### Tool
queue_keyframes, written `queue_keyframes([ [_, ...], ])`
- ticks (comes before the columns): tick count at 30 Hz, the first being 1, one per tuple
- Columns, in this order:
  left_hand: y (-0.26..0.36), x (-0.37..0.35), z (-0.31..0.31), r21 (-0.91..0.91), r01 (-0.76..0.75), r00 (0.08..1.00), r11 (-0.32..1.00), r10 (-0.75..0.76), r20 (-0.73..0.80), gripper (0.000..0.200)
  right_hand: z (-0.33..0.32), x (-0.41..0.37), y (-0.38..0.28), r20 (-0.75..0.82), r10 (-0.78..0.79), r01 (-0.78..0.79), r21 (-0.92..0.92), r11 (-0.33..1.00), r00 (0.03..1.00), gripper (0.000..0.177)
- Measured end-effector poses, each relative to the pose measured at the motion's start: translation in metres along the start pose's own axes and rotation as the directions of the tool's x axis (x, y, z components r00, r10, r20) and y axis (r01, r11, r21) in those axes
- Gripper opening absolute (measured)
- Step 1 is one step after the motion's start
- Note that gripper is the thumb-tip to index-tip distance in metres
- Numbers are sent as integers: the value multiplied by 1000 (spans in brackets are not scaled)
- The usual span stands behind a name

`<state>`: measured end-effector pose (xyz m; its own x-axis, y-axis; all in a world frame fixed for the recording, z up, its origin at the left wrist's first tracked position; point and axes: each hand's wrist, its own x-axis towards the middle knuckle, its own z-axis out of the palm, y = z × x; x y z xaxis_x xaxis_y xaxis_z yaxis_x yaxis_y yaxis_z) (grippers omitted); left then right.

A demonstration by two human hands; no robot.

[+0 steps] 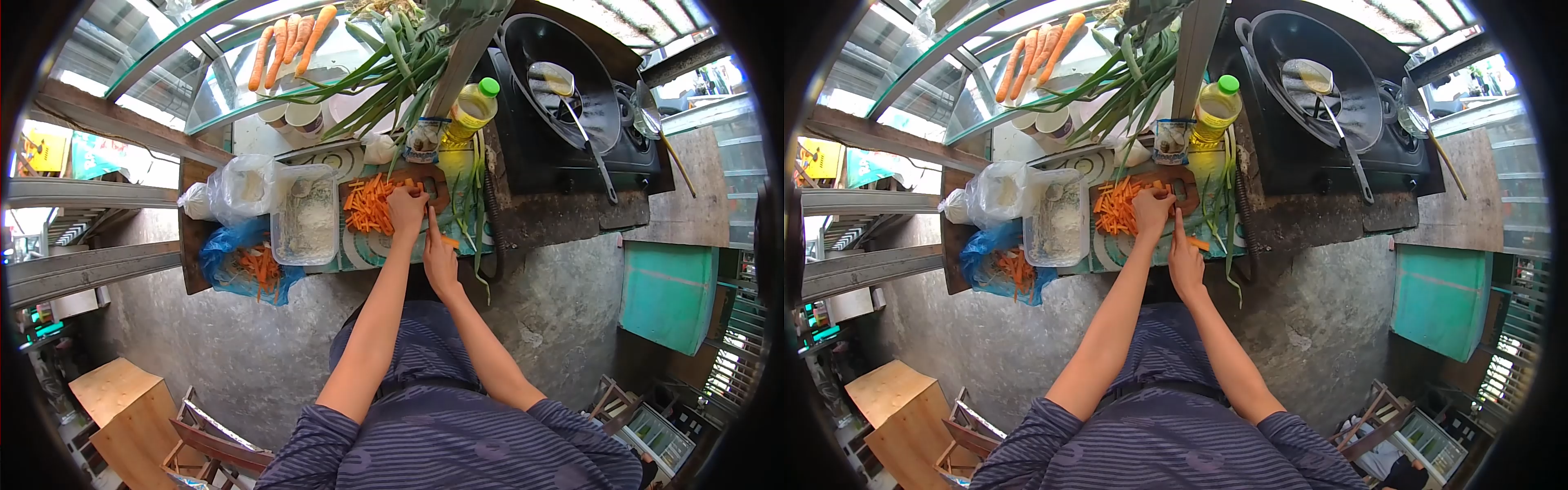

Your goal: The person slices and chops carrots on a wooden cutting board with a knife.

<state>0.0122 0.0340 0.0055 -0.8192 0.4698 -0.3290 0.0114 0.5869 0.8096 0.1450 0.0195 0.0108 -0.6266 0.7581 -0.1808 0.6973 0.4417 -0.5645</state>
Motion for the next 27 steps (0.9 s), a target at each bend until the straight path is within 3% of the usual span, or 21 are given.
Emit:
queue_keyframes([
  [5, 4, 0, 0, 22, 0, 1000, 1000, 0, -13, 25, -3, 4, 1, 79, 12, -6, -79, 997, 997, 65],
  [17, 2, 4, 0, 70, -36, 999, 997, 35, 20, 20, 4, 8, 5, 57, -9, 10, -10, 1000, 998, 67],
  [20, 6, 4, -3, 73, -13, 998, 997, 8, 61, 21, 5, 12, 5, 124, 21, -23, 8, 1000, 992, 67],
  [23, 15, 3, -12, 107, 32, 991, 994, -45, 126, 22, 10, 13, 10, 91, -24, 26, -23, 999, 996, 66],
  [27, 12, 8, -11, 133, -20, 993, 991, 4, 121, 23, 12, 17, 3, 156, 33, -29, -25, 999, 987, 64],
])
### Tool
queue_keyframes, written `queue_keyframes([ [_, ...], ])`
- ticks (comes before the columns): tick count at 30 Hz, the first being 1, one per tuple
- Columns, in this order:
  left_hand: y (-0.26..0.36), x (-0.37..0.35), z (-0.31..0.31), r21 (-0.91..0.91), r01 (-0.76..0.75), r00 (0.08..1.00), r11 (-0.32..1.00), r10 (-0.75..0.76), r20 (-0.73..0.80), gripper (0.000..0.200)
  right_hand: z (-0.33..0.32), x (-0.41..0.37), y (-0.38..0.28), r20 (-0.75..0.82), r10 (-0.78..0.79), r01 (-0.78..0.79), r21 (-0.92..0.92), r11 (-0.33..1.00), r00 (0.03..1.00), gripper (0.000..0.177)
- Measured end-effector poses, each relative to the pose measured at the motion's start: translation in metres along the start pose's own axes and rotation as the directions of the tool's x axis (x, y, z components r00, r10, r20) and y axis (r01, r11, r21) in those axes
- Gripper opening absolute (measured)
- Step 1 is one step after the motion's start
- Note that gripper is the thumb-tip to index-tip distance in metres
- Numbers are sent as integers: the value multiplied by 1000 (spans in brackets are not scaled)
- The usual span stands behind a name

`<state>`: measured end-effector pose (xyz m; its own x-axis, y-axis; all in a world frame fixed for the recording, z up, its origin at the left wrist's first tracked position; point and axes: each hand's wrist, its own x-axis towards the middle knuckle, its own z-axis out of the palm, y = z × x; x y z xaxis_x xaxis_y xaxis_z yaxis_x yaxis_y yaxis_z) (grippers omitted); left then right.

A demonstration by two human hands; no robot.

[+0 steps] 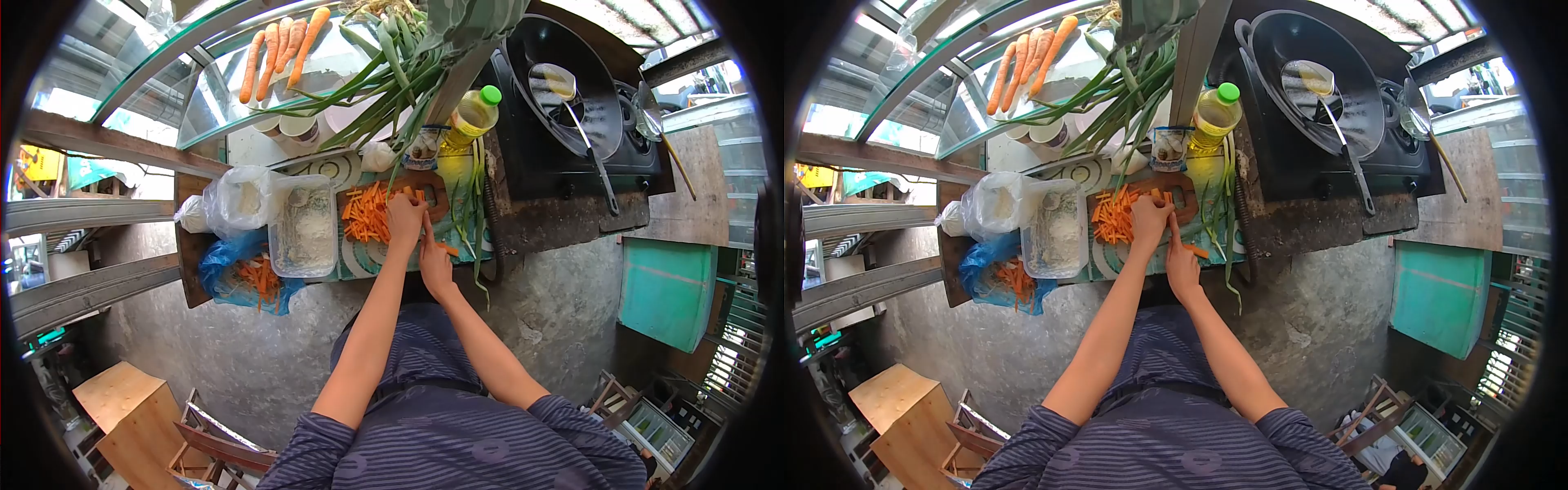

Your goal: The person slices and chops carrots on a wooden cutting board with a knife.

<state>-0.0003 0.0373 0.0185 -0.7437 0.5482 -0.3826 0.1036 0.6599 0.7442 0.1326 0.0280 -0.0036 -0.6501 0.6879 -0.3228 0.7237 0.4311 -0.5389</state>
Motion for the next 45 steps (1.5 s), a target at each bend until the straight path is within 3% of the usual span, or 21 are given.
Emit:
queue_keyframes([
  [2, -1, -5, 0, -34, -16, 1000, 999, 16, -14, 23, -2, 0, -2, 61, 52, -53, 17, 998, 997, 64],
  [5, -1, -2, 1, -33, -1, 1000, 999, 0, -1, 24, 0, 6, 12, 29, -44, 39, 162, 986, 999, 63],
  [8, -6, -1, 8, 4, -15, 999, 1000, 15, -35, 25, -10, 12, 16, 147, -17, -30, 308, 951, 989, 62],
  [11, 2, -5, 2, 32, -5, 1000, 999, 5, -15, 26, -13, 13, 14, 176, -6, -46, 289, 956, 984, 61],
  [14, -1, -3, 3, 45, -45, 999, 998, 46, -28, 26, 0, 7, 11, 61, -29, 25, 66, 998, 998, 63],
  [17, -16, 7, 12, -50, 32, 999, 998, -34, -43, 24, -1, 9, 13, 91, -41, 31, 110, 993, 995, 65],
  [20, -20, 9, 14, -4, 32, 999, 999, -32, -32, 22, -8, 4, 15, 110, -57, 45, 106, 993, 992, 67],
  [23, -3, -2, 5, 65, -6, 996, 998, 12, -84, 20, -13, -14, 9, 156, 27, -31, 24, 999, 987, 67],
  [26, -11, -1, 12, 3, 71, 994, 997, -70, -84, 20, -7, -16, 8, 89, 34, -37, 40, 998, 995, 68],
  [29, -11, -2, 9, 50, 5, 996, 999, -1, -92, 20, -3, -11, 13, 42, 3, -3, 16, 1000, 999, 64],
  [32, -35, 5, 20, -17, -73, 989, 997, 70, -131, 21, 2, -3, 25, 38, -21, 14, 161, 987, 999, 62],
  [35, -44, 2, 18, -160, -134, 963, 978, 91, -254, 23, -45, -4, 4, 374, 128, -277, 378, 883, 918, 60],
  [38, -21, -11, -14, -228, -146, 960, 963, 81, -269, 27, -29, -4, 18, 264, 79, -196, 453, 870, 961, 57],
  [40, -47, 1, -10, -168, -134, 964, 977, 89, -251, 28, -24, 0, 22, 210, 82, -177, 489, 854, 974, 57],
  [45, -49, 4, -20, -128, -117, 991, 985, 107, -82, 27, -26, -2, 15, 211, 188, -276, 565, 778, 959, 57],
])
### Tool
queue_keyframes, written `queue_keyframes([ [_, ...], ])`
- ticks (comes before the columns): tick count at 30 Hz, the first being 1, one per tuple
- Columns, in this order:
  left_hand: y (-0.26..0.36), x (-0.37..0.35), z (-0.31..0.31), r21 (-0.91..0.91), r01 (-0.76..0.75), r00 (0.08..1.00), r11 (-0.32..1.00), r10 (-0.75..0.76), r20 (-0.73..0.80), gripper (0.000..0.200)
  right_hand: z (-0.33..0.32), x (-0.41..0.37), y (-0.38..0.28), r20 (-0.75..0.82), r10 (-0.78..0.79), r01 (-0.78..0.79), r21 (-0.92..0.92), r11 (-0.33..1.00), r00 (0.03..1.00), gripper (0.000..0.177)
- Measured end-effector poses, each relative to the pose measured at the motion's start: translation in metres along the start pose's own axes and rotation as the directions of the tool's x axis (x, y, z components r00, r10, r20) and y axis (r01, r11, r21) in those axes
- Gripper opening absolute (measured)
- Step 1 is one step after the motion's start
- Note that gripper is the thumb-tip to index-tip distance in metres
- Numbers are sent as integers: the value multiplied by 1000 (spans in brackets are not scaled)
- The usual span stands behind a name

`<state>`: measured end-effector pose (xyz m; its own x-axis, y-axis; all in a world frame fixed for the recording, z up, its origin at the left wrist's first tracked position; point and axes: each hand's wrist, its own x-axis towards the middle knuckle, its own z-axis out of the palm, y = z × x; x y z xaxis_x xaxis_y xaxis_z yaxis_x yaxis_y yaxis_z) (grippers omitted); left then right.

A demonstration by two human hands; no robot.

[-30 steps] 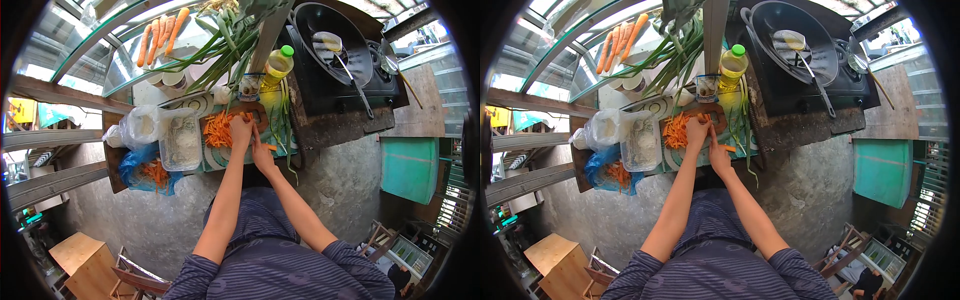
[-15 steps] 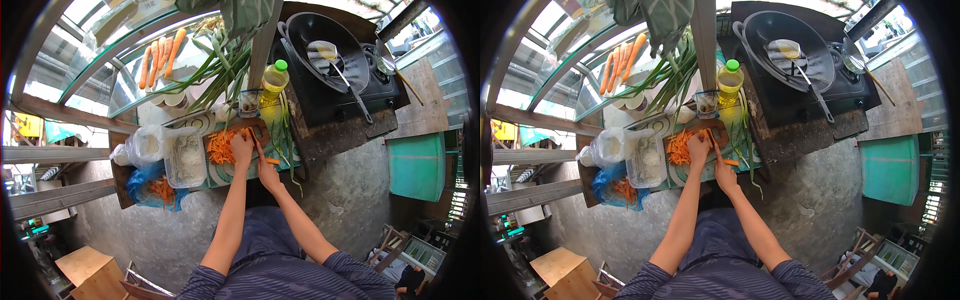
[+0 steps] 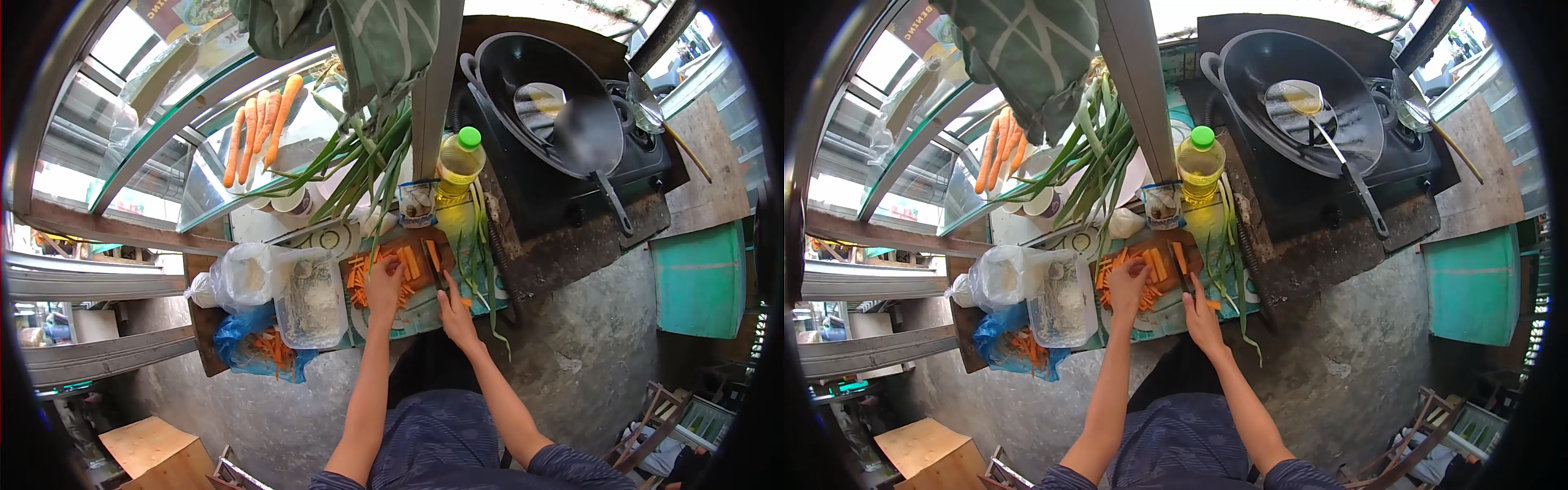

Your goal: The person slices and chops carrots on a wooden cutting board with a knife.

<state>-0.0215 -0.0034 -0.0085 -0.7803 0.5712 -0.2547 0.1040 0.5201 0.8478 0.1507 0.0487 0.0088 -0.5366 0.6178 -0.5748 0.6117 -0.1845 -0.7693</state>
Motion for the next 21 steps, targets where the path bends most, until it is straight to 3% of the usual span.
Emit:
queue_keyframes([
  [2, 10, 2, -1, 11, 5, 996, 1000, -6, 85, 25, 1, 0, -3, -6, 4, -4, -14, 1000, 1000, 55],
  [8, 23, 0, 4, -252, 213, 977, 944, -204, 59, 22, 1, -6, -14, -36, -17, 15, -76, 997, 999, 50],
  [11, 13, 1, 13, -284, 231, 973, 931, -224, 58, 20, 2, -7, -20, 3, 10, -9, -114, 993, 1000, 47],
  [17, 28, -1, 9, 59, 100, 995, 993, -101, 10, 24, 6, -7, -16, -28, -11, 7, -135, 991, 1000, 43],
  [21, 26, 0, 14, 32, 86, 996, 996, -86, 1, 24, 3, -7, -21, 0, -21, 20, -209, 978, 1000, 42],
])
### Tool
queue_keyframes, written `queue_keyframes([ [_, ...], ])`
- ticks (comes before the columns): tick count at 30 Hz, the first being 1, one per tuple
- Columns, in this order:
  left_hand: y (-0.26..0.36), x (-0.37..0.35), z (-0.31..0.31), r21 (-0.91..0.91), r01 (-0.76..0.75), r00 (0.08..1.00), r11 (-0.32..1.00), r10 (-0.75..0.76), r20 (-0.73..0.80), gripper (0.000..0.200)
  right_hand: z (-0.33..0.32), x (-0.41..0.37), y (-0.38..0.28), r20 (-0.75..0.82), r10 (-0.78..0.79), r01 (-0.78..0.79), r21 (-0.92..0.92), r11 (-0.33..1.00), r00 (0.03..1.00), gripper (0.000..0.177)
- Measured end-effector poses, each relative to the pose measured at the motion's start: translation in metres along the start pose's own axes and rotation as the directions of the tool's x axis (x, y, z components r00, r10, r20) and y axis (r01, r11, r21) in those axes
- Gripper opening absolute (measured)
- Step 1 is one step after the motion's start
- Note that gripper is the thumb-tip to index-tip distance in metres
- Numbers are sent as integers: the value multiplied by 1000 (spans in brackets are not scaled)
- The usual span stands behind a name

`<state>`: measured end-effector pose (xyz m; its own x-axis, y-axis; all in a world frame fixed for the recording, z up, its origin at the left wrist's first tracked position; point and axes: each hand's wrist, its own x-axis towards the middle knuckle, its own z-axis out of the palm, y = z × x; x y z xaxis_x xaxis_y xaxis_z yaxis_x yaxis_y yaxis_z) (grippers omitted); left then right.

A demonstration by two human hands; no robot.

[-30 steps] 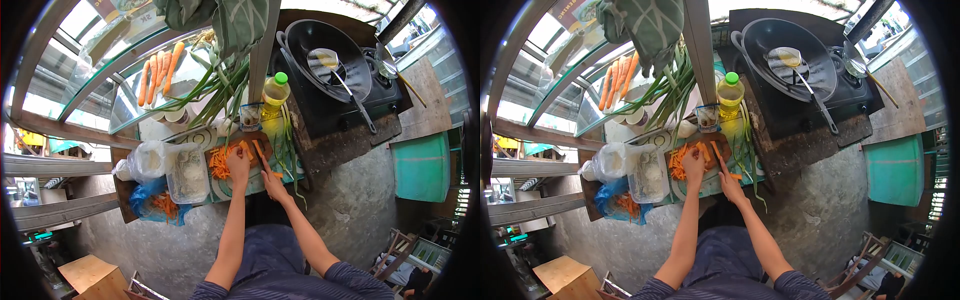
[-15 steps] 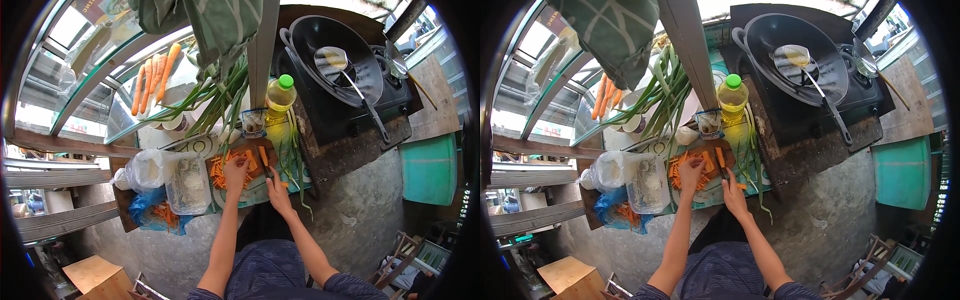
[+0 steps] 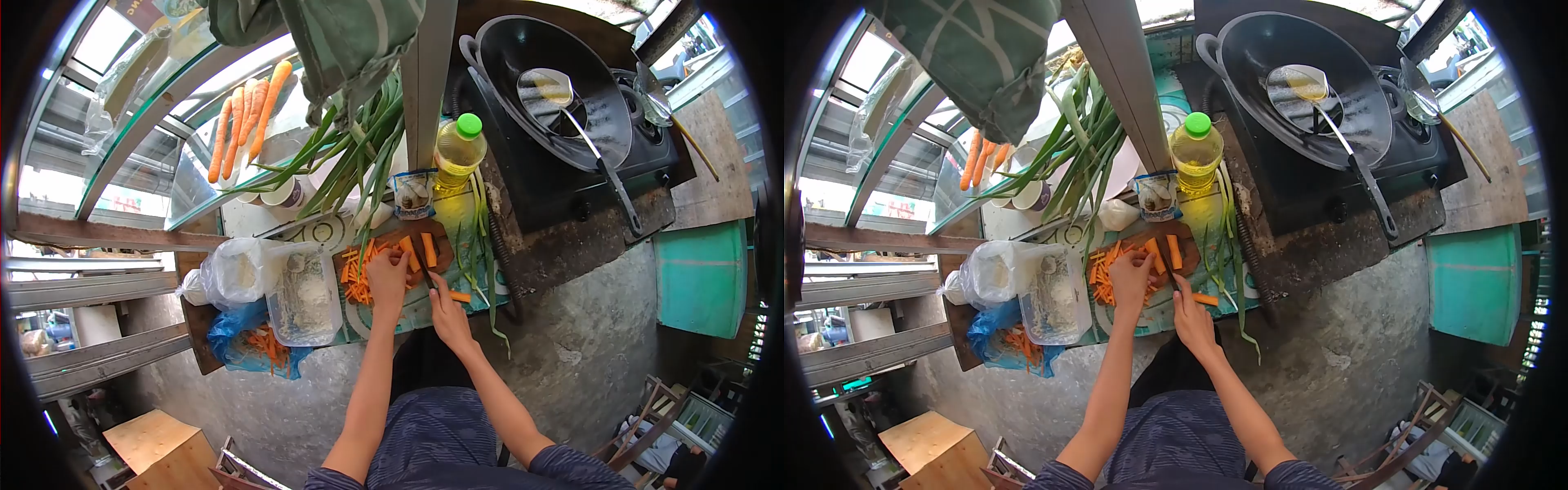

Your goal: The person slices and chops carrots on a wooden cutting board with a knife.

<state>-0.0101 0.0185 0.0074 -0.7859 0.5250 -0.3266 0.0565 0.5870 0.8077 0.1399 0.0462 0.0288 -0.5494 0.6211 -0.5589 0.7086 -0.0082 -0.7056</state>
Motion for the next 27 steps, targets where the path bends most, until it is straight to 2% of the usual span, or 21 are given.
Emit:
queue_keyframes([
  [3, -3, 3, 1, -29, 28, 1000, 999, -28, 14, 26, 7, 5, 9, -65, -107, 105, -27, 994, 992, 44],
  [6, -3, 4, -2, -69, 118, 992, 991, -115, 56, 25, -9, 3, -1, 11, -57, 57, -60, 997, 998, 43],
  [11, -2, 5, -8, -28, 159, 974, 987, -152, 165, 24, -7, 3, 15, -78, -98, 104, 72, 992, 992, 42],
  [14, 14, 3, -13, -23, 210, 969, 977, -205, 139, 27, -10, 0, 18, -92, -173, 184, 130, 974, 981, 41],
  [15, 13, 4, -11, -17, 184, 977, 983, -181, 114, 27, -12, -1, 17, -93, -209, 221, 144, 965, 973, 41],
  [18, 10, 5, -6, 5, 119, 991, 993, -119, 57, 28, -15, -3, 13, -108, -171, 184, 123, 975, 979, 41],
  [21, 9, 6, -2, 16, 89, 995, 996, -89, 37, 28, -24, -8, 2, 55, 4, -11, 118, 993, 998, 43],
  [27, 4, 12, -2, 28, 95, 994, 995, -97, 47, 28, -10, -6, 13, -2, -101, 100, 134, 986, 995, 43],
])
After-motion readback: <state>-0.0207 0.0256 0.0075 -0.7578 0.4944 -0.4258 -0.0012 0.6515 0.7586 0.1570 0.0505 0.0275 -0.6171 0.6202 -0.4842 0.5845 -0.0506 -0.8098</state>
